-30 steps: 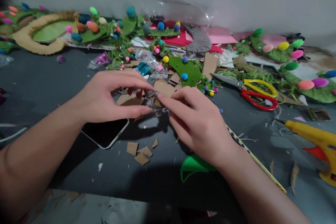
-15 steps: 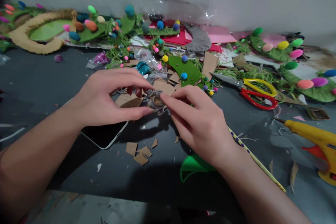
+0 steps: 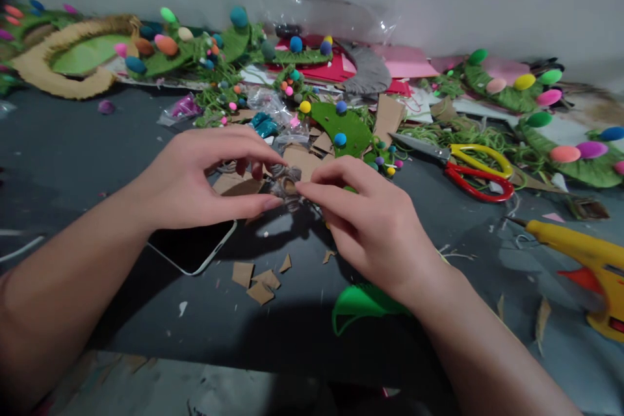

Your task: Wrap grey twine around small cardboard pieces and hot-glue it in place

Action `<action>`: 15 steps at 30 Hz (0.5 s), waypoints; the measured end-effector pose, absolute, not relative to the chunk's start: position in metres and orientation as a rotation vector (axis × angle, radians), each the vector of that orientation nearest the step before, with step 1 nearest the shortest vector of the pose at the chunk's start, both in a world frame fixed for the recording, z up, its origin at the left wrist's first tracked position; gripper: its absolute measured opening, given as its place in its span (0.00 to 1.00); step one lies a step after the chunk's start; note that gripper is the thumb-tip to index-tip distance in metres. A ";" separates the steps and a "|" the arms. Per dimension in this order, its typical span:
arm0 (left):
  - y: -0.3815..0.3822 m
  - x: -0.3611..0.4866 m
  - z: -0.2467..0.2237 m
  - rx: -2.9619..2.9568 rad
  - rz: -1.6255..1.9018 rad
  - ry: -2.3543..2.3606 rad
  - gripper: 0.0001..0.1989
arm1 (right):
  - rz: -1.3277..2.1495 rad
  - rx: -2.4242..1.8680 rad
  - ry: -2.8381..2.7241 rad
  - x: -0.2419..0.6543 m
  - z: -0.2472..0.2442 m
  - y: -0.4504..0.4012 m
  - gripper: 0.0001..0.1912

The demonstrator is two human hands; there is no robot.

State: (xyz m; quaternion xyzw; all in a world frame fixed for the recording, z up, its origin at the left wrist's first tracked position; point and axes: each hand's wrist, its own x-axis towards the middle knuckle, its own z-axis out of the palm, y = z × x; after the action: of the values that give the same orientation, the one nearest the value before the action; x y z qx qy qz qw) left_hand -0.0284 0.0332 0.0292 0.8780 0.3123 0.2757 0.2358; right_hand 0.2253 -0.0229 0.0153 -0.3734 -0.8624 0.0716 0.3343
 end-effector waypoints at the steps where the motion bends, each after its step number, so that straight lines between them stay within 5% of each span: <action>1: 0.034 -0.029 0.029 2.410 0.762 0.860 0.13 | 0.193 -0.985 -2.239 0.225 0.015 -0.023 0.17; 9: 0.035 -0.032 0.028 2.378 0.816 0.884 0.13 | 0.316 -1.170 -1.981 0.217 0.016 -0.024 0.07; 15: 0.035 -0.032 0.027 2.367 0.816 0.832 0.13 | 0.295 -1.067 -2.098 0.219 0.016 -0.022 0.10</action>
State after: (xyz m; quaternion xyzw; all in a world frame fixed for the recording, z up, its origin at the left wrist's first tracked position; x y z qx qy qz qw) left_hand -0.0324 0.0349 0.0271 0.8688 0.3056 0.2995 0.2491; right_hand 0.2188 -0.0220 0.0155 -0.4169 -0.8197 0.1153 0.3755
